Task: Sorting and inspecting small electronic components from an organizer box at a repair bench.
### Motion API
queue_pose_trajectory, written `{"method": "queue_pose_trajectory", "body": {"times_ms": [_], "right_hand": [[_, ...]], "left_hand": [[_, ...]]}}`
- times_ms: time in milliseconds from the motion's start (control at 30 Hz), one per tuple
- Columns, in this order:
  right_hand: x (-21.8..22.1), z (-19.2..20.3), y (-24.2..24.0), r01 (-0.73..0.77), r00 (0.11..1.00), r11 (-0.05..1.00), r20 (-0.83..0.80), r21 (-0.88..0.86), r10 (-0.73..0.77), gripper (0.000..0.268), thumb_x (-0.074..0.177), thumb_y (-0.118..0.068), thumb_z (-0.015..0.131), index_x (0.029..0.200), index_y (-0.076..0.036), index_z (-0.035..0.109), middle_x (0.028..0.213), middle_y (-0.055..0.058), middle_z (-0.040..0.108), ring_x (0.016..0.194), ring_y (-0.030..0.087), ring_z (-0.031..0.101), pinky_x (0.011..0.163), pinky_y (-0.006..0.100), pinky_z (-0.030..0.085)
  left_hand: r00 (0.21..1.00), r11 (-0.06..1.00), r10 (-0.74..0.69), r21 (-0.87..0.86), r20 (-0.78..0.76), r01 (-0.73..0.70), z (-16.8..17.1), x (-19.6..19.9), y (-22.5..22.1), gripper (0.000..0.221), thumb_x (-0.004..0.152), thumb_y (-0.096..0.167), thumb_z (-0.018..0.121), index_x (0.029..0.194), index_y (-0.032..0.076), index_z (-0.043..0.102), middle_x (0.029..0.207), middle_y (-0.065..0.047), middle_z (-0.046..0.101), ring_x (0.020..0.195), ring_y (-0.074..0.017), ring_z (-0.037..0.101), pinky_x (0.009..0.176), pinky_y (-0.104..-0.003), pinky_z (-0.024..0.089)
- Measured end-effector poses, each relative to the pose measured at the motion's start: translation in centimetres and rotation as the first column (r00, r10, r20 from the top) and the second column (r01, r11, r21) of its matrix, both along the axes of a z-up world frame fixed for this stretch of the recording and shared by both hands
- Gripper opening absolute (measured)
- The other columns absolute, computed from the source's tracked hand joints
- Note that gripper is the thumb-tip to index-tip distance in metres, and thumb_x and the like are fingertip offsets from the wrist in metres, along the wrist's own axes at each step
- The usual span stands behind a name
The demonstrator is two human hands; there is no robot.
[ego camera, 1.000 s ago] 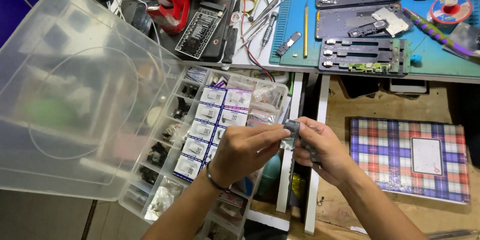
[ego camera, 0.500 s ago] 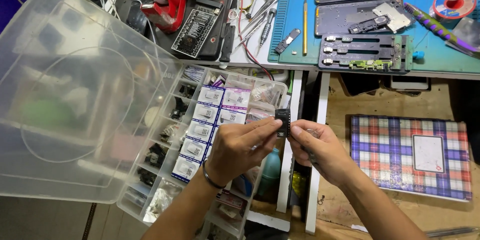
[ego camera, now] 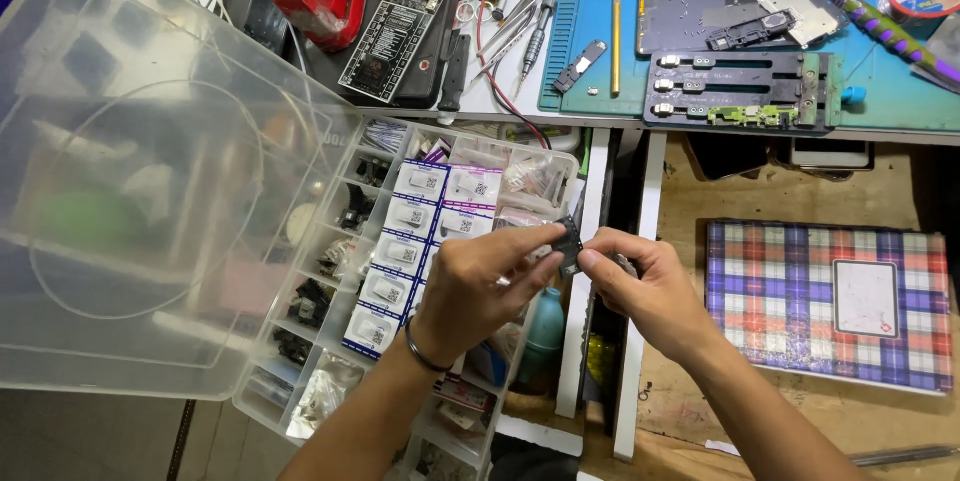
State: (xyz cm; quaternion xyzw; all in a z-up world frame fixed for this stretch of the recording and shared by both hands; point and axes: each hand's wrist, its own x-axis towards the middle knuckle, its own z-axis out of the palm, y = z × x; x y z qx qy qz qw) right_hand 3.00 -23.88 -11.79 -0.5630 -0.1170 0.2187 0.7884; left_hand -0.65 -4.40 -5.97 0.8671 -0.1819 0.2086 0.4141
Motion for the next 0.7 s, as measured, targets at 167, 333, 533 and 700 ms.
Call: {"method": "queue_pose_trajectory", "body": {"times_ms": [167, 333, 533, 700], "right_hand": [[-0.1, 0.2, 0.0, -0.031, 0.999, 0.999, 0.039, -0.014, 0.031, 0.020, 0.099, -0.009, 0.066, 0.089, 0.004, 0.079, 0.065, 0.001, 0.045, 0.053, 0.006, 0.041, 0.042, 0.022, 0.042], [0.0, -0.3, -0.2, -0.057, 0.998, 0.997, -0.003, 0.057, 0.057, 0.023, 0.100, -0.008, 0.064, 0.084, 0.004, 0.075, 0.065, 0.001, 0.041, 0.052, 0.007, 0.038, 0.041, 0.022, 0.040], [0.2, -2.0, -0.5, -0.064, 0.998, 0.996, 0.008, 0.069, 0.064, 0.028, 0.103, -0.010, 0.061, 0.082, 0.003, 0.073, 0.062, 0.002, 0.039, 0.049, 0.008, 0.039, 0.040, 0.022, 0.039], [0.1, -0.1, -0.7, -0.066, 0.998, 0.996, -0.005, 0.066, 0.066, 0.025, 0.102, -0.009, 0.061, 0.084, 0.003, 0.072, 0.065, 0.001, 0.039, 0.050, 0.008, 0.039, 0.041, 0.023, 0.039]], "left_hand": [[0.998, 0.993, -0.018, -0.119, -0.063, 0.010, 0.7, 0.2, 0.4, 0.018, 0.090, 0.012, 0.078, 0.108, 0.009, 0.079, 0.091, -0.013, 0.081, 0.062, -0.0231, 0.077, 0.048, -0.028, 0.060], [0.997, 0.986, -0.033, -0.167, -0.074, 0.020, 1.0, 0.3, 0.4, 0.011, 0.089, 0.008, 0.078, 0.100, 0.008, 0.080, 0.087, -0.012, 0.081, 0.067, -0.0255, 0.078, 0.047, -0.028, 0.059], [0.999, 0.991, -0.015, -0.135, -0.033, 0.010, 1.5, 0.1, 0.2, 0.012, 0.086, 0.005, 0.081, 0.098, 0.006, 0.080, 0.087, -0.013, 0.081, 0.068, -0.0252, 0.078, 0.048, -0.027, 0.060], [0.997, 0.989, 0.051, -0.140, 0.056, -0.043, 1.8, 0.2, 0.4, 0.011, 0.084, 0.001, 0.082, 0.094, 0.005, 0.080, 0.084, -0.012, 0.080, 0.066, -0.0210, 0.077, 0.046, -0.025, 0.059]]}}
